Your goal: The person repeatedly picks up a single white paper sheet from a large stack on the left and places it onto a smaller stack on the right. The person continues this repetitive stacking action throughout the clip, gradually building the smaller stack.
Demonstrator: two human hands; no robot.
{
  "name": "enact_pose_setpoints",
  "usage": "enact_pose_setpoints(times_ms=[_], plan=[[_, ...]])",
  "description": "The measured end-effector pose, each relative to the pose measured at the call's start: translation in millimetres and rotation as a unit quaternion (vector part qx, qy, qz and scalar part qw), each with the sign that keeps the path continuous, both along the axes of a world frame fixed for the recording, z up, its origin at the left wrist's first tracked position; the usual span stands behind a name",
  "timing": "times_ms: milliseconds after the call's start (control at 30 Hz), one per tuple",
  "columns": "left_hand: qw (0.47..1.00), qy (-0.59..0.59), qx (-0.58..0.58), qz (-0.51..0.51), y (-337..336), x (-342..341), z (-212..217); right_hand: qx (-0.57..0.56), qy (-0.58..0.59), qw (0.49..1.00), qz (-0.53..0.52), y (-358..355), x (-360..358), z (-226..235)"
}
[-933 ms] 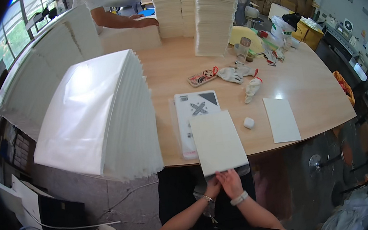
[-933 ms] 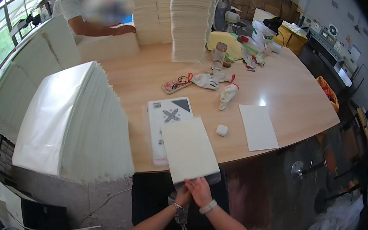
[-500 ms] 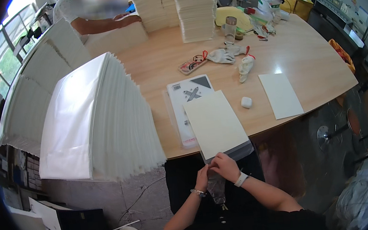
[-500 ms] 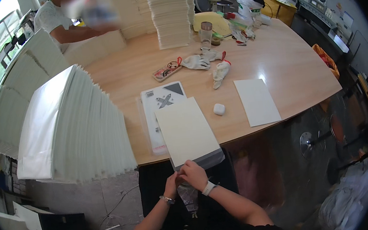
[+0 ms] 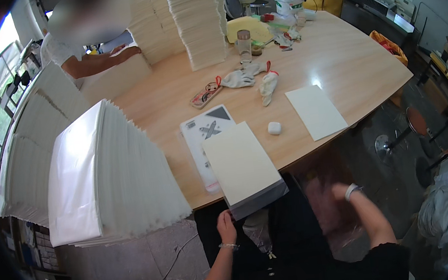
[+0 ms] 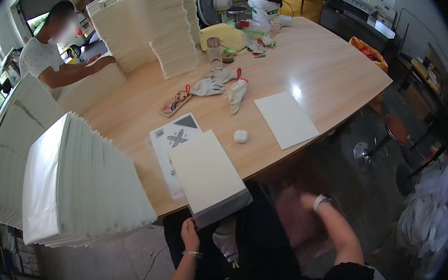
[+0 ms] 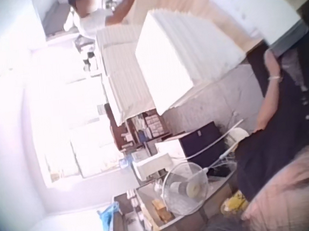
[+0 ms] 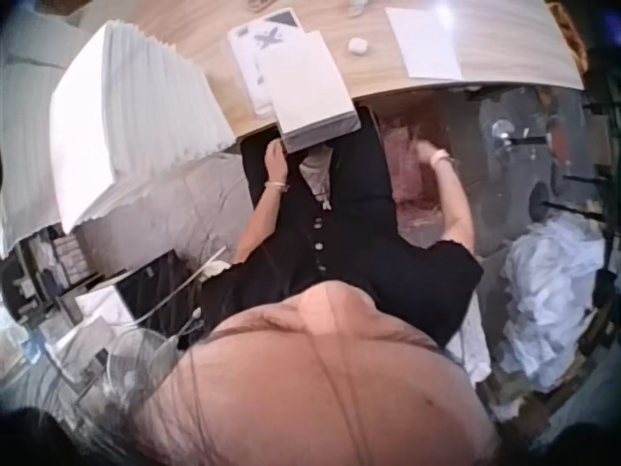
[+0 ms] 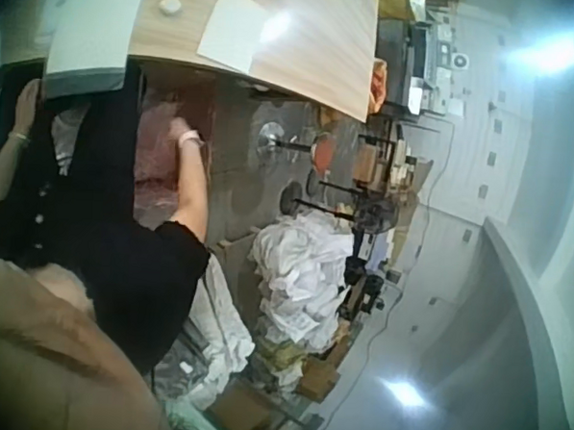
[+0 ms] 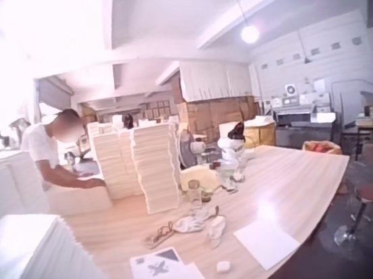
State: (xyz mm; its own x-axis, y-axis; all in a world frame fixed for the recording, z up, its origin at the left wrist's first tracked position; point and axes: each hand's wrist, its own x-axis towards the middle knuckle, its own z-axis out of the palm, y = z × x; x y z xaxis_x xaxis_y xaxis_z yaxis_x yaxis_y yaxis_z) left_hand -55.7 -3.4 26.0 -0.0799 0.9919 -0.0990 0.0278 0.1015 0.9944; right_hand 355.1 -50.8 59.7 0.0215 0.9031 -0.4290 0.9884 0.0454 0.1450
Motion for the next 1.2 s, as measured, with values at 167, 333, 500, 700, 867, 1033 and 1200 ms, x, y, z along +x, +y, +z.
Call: enact_pose_setpoints(times_ms=[167, 333, 500, 700, 867, 1033, 1200], plan=[[0.857, 0.441, 0.259, -0.068, 12, -14, 40, 0.272, 0.365, 0.889, -0.046, 17, -97, 14], [0.785, 0.423, 0.406, -0.200, 34, -19, 54, 0.313, 0.435, 0.819, 0.203, 76, -116, 32], [0.891, 0.340, 0.251, -0.164, 46, -16, 52, 0.148, 0.542, 0.825, 0.068, 99, -113, 37], [0.981, 0.007, -0.186, -0.047, 46, -8, 29, 0.269, 0.361, 0.886, -0.114, 94, -148, 34], [0.971, -0.114, -0.182, -0.102, 45, 6, 48, 0.290, 0.571, 0.742, -0.200, 88, -149, 14], [0.974, 0.081, 0.089, -0.191, 52, 5, 142, 0.131, 0.789, 0.563, -0.208, 72, -174, 14], [0.900, 0.276, 0.281, -0.187, -2, -26, 299, 0.146, 0.847, 0.504, -0.080, 78, -218, 117]])
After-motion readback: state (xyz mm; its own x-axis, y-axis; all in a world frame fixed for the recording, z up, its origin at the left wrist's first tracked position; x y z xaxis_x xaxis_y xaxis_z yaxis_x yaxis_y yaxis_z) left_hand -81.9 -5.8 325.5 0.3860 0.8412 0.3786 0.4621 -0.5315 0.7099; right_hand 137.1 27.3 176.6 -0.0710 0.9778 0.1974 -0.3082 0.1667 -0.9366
